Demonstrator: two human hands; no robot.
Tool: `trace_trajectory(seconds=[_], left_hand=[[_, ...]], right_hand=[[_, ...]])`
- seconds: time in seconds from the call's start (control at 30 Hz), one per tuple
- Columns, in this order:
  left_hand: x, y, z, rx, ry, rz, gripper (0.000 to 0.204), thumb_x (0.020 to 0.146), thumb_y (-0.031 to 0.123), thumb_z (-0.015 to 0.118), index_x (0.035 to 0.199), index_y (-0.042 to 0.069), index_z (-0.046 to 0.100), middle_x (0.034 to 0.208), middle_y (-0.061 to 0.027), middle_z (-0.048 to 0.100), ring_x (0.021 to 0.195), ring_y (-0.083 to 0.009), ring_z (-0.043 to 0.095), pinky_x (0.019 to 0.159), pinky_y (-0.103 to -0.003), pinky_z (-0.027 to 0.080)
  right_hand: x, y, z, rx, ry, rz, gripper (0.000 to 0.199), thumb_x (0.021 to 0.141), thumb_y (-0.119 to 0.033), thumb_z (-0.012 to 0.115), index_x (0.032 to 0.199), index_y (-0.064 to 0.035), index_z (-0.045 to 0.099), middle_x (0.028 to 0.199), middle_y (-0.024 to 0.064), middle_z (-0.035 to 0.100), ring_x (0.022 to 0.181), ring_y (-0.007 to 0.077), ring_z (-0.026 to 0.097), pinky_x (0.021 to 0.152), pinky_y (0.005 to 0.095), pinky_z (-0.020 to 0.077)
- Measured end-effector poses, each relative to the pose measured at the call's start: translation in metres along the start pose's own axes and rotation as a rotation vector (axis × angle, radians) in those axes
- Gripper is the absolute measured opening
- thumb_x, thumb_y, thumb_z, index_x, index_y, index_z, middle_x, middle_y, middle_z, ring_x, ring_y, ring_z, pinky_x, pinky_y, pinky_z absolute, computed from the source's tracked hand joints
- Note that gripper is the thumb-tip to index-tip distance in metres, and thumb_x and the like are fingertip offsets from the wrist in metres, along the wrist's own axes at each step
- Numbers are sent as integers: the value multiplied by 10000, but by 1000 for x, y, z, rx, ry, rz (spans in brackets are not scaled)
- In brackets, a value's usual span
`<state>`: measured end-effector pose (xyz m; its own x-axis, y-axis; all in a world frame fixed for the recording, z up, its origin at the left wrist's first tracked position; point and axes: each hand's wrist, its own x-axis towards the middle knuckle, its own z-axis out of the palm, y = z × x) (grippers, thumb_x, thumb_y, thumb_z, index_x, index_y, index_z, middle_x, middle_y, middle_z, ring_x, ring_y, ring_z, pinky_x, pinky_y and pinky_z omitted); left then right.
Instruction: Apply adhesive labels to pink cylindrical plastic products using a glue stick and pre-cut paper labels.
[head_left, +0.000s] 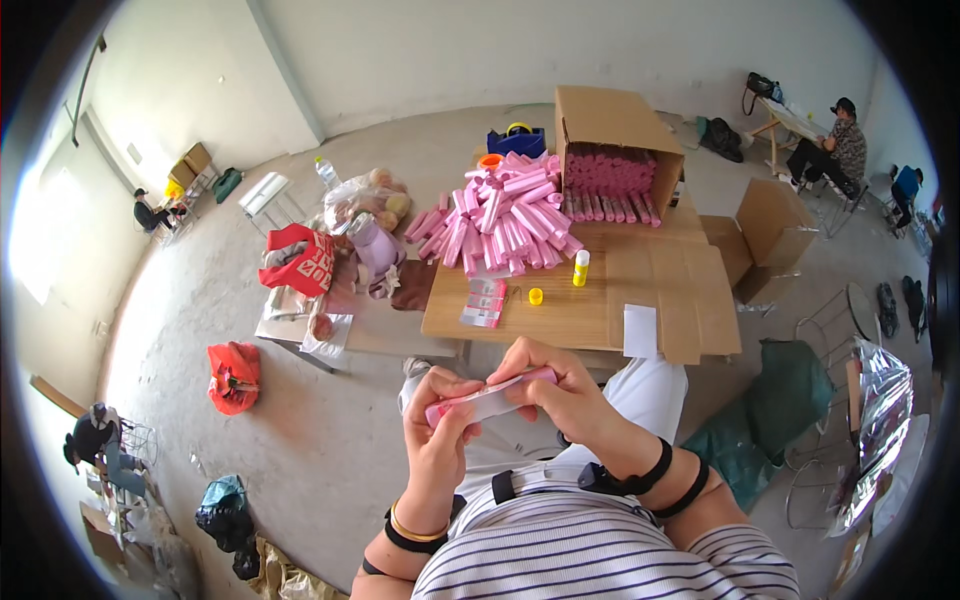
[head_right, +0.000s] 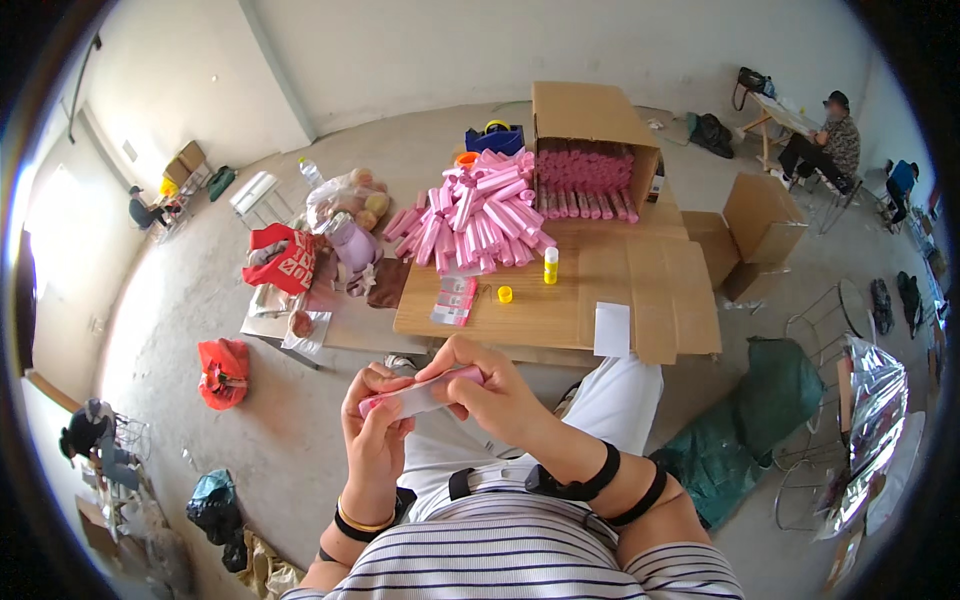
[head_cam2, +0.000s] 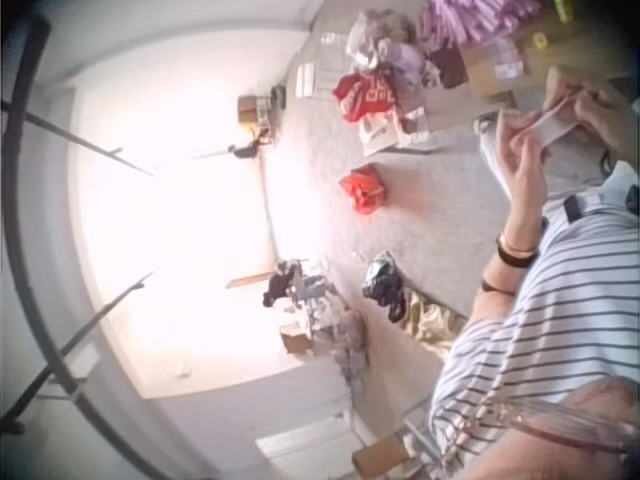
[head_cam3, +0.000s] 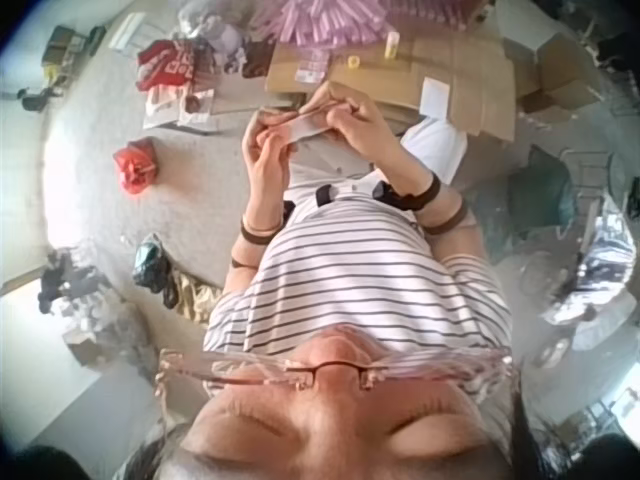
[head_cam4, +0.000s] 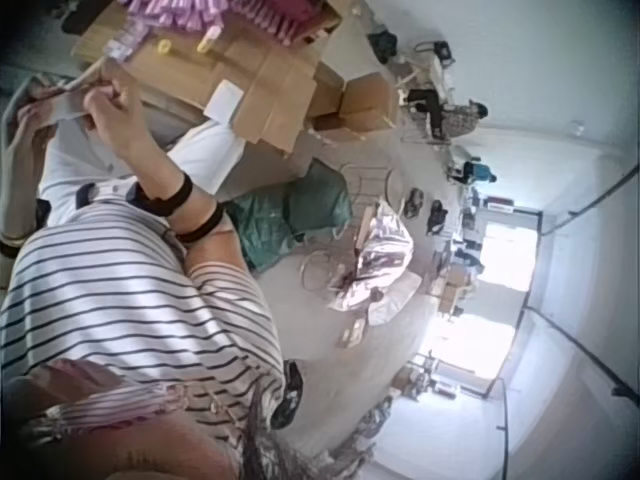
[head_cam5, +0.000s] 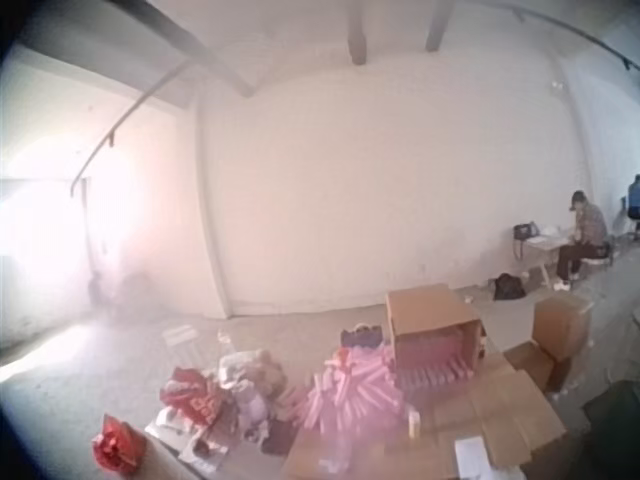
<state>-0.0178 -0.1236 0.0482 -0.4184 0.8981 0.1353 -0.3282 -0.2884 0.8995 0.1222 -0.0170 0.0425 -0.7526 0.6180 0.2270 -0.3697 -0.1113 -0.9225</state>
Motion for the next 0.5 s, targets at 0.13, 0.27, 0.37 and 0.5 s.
trace_trajectory(seconds=[0.13,0.27,0.37,0.5], left_hand=[[2,2,4,-31,-3,-42,81,864,32,574,928,-8,603,897,-26,532,654,-51,508,550,-168,405],[5,3,2,-51,-23,-50,71,858,26,574,914,-1,609,1035,-64,574,662,-49,535,543,-163,422],[6,3,6,-40,-7,-40,69,836,-4,557,881,-2,610,1132,-96,569,664,-48,553,529,-157,430],[6,2,4,-19,-9,-24,84,807,-33,533,837,-4,606,1187,-125,560,649,-48,558,508,-155,432]], right_hand=[[0,-3,-1,-4,12,-18,201,852,24,470,992,-6,612,765,27,550,577,68,478,524,222,384],[-1,-10,-2,6,-30,-35,220,847,41,472,1001,1,624,825,29,539,602,74,500,540,223,396],[-1,-10,-5,12,-77,-66,230,841,45,482,1004,-4,637,883,33,527,627,79,514,556,223,406],[-4,-11,-10,19,-146,-50,213,841,18,530,1010,-26,651,936,28,522,690,88,527,622,221,421]])
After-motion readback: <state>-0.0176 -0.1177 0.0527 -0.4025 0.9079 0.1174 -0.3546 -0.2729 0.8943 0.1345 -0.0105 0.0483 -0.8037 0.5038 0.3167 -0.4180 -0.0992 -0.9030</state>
